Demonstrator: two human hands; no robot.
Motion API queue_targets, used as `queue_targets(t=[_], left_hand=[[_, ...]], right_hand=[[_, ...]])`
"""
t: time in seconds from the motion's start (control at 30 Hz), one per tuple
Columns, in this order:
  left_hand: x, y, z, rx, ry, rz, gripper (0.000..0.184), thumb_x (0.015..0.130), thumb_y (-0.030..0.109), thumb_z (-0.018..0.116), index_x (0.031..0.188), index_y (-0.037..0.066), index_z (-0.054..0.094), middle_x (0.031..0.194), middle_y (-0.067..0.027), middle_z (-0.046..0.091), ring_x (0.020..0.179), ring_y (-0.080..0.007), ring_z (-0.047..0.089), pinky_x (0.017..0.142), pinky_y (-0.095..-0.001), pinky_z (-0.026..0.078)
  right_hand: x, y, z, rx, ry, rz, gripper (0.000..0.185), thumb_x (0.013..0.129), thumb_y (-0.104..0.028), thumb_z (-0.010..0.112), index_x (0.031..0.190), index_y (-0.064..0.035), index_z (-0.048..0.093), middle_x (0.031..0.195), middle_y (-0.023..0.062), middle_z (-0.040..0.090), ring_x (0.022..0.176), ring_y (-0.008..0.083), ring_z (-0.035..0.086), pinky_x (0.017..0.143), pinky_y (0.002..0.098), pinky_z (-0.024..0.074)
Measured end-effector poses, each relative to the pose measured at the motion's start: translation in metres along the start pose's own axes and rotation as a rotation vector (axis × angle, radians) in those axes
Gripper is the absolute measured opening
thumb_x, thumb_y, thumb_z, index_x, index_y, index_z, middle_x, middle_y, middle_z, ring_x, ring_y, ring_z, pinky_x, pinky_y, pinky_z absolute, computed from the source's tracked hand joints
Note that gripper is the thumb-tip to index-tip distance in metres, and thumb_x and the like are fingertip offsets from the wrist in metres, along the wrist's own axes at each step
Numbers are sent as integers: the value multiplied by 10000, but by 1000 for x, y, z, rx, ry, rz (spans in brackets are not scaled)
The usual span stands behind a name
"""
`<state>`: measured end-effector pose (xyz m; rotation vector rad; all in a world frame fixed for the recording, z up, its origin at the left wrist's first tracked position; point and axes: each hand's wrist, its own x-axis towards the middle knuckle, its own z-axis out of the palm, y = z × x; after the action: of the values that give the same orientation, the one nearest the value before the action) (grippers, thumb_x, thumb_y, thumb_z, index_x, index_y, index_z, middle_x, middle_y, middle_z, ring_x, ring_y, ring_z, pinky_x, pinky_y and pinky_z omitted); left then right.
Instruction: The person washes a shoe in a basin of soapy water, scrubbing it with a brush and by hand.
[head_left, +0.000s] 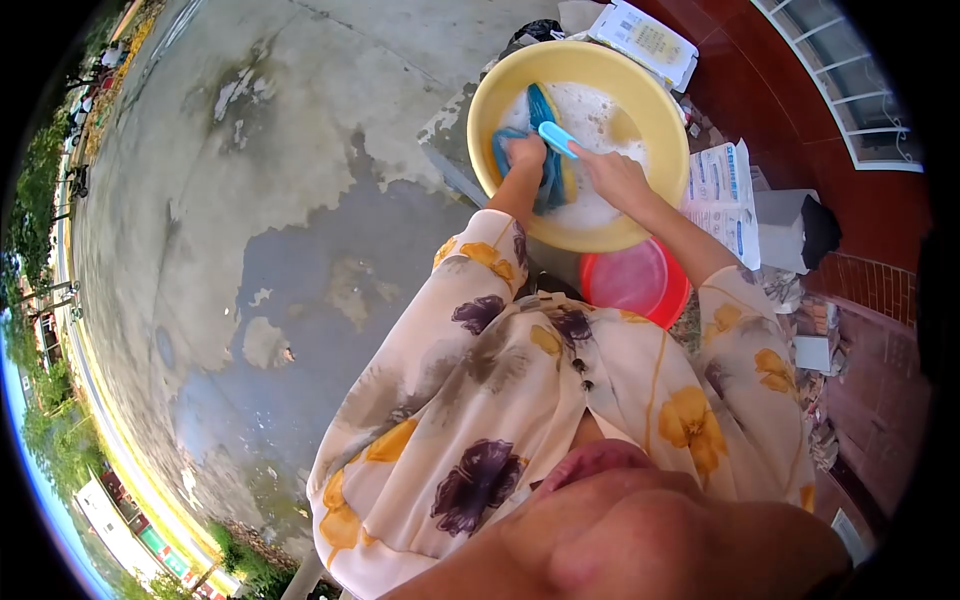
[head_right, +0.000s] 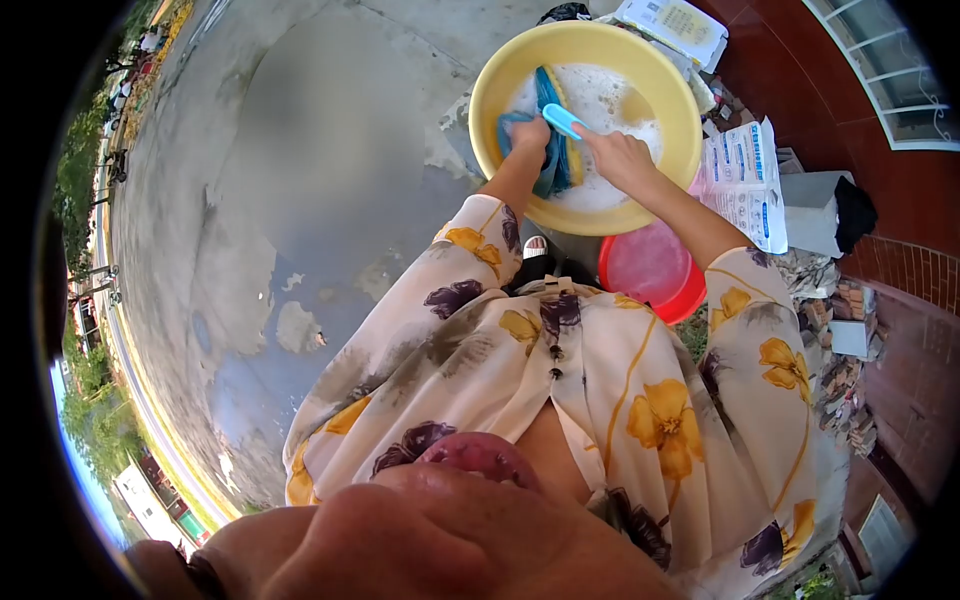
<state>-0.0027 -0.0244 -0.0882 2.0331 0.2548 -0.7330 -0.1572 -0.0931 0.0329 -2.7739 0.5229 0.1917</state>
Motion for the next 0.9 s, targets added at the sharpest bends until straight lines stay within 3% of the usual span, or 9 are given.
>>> queue_targets(t=[0.1,0.23,0.33,0.4,0.47,0.53,0.67,0.83,0.9], left_hand=[[0,0,-2,40,18,45,508,826,264,620,1151,-118,539,1214,-260,552,1113,-378,551,926,-394,428],[7,-5,2,9,27,64,523,822,270,622,1158,-121,533,1222,-266,544,1115,-372,550,922,-396,430],[2,2,-3,-37,-28,5,532,819,276,623,1148,-133,534,1206,-270,553,1102,-365,559,920,-390,432],[-8,6,-7,-18,-88,-25,534,819,279,623,1138,-140,538,1192,-271,562,1092,-362,565,919,-385,433],[-12,7,-4,7,59,6,529,818,290,625,1106,-148,557,1155,-270,584,1071,-360,578,914,-377,435],[-16,8,-9,9,30,-11,538,814,287,632,1118,-149,549,1172,-270,574,1078,-359,574,915,-376,434],[-6,9,-8,-28,19,-43,562,803,274,651,1152,-148,527,1220,-264,548,1095,-348,566,916,-371,434],[-17,15,-14,-160,-5,-124,567,795,258,660,1168,-145,519,1230,-247,547,1090,-329,569,913,-363,435],[-23,16,-20,-207,-64,-80,542,803,235,644,1175,-138,518,1229,-237,549,1097,-321,563,922,-359,429]], right_hand=[[63,2,-5,56,203,19,410,890,-160,447,1288,-238,510,798,223,634,726,406,624,631,503,489],[80,20,1,27,242,27,408,898,-159,429,1294,-225,502,801,210,638,730,410,620,645,504,488],[24,15,-1,61,197,-112,408,900,-160,431,1298,-225,499,795,218,635,715,406,621,639,503,491],[-11,-7,-23,-43,-115,-31,402,903,-165,433,1295,-222,503,796,230,631,706,400,623,632,498,494],[9,-1,-21,-59,-85,-23,404,902,-171,440,1297,-232,503,774,235,623,703,400,625,626,495,495],[53,9,-1,-7,235,-47,416,896,-169,446,1302,-247,498,748,229,617,703,405,624,627,495,496],[78,13,4,-4,277,-20,423,897,-170,446,1309,-254,491,736,224,612,711,407,624,632,497,496],[-29,2,2,-45,-50,-38,441,890,-160,463,1319,-261,482,714,203,613,647,400,616,573,500,488],[-14,6,5,-36,49,-45,445,887,-161,473,1319,-267,483,699,197,609,629,398,613,555,500,483]])
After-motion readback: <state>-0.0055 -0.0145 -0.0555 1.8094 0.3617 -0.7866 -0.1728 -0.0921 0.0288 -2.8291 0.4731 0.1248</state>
